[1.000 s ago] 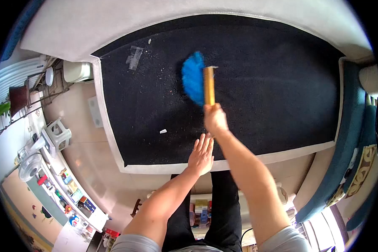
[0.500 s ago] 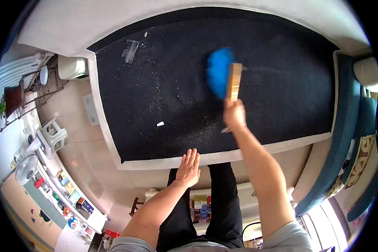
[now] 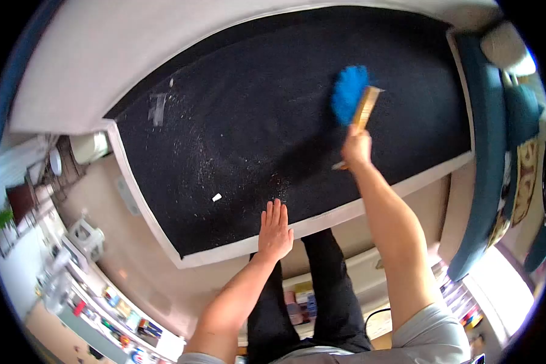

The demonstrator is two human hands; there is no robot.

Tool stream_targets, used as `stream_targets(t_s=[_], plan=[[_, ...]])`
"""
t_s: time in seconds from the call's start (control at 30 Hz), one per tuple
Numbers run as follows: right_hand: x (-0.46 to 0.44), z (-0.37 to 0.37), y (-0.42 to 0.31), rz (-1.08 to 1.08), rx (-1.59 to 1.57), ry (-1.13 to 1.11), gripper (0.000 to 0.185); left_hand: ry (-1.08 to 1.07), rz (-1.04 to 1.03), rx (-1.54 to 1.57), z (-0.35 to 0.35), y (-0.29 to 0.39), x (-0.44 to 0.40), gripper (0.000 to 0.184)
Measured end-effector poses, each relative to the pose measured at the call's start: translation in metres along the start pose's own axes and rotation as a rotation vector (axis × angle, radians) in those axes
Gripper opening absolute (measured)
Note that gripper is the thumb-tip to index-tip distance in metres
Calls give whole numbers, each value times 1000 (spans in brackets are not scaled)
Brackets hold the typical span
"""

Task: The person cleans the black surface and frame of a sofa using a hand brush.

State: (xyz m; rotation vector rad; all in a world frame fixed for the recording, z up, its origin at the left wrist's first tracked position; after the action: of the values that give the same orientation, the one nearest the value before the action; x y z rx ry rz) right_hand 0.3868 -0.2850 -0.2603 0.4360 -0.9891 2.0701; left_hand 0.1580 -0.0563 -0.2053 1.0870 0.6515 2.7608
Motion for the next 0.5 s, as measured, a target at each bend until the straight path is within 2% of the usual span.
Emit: stream_targets(t_s=[0.03,0.1,0.13,0.2,0.27,0.3,0.33,0.37,0.47,0.5], plan=[[3,-32,20,53,61,-53,37,3,1,2,1,0,-3,75],[91,-63,-16,54,284,-250,41,-16,21,-5,2,0,-1,76],[119,-84,-16,75,351,-460,44,-23,25,7,3,-1,2,76],[164,-116,-22,275,367,-812,47,-82,57,25,7,-1,-1,80],[167,-94,-39,247,125,-760,42,-24,38,-45,16,-6,-2,77],[149,-68,-45,244,12,-580,42,21,32,-85,20,-10,-4,77],[119,-52,-35,252,-45,-439,40,-23,56,-69,30,-8,-11,76],[90,-18,-34,150,-109,-287,38,4,33,-84,35,-11,-17,76],[3,66,-4,121,-19,59,36,96,43,-64,57,-10,-47,78],[1,85,-2,-98,-75,-12,41,140,73,-52,64,-9,-58,78]])
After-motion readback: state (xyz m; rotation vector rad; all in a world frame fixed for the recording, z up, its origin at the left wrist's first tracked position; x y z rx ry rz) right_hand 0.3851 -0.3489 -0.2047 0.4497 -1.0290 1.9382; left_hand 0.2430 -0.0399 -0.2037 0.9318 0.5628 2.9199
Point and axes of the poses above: each hand's wrist, its own x-axis away from the middle knuckle, its own z-axis out of the back of the hand, y = z × x, the point moved 5 cm from there along -x, towards the middle knuckle
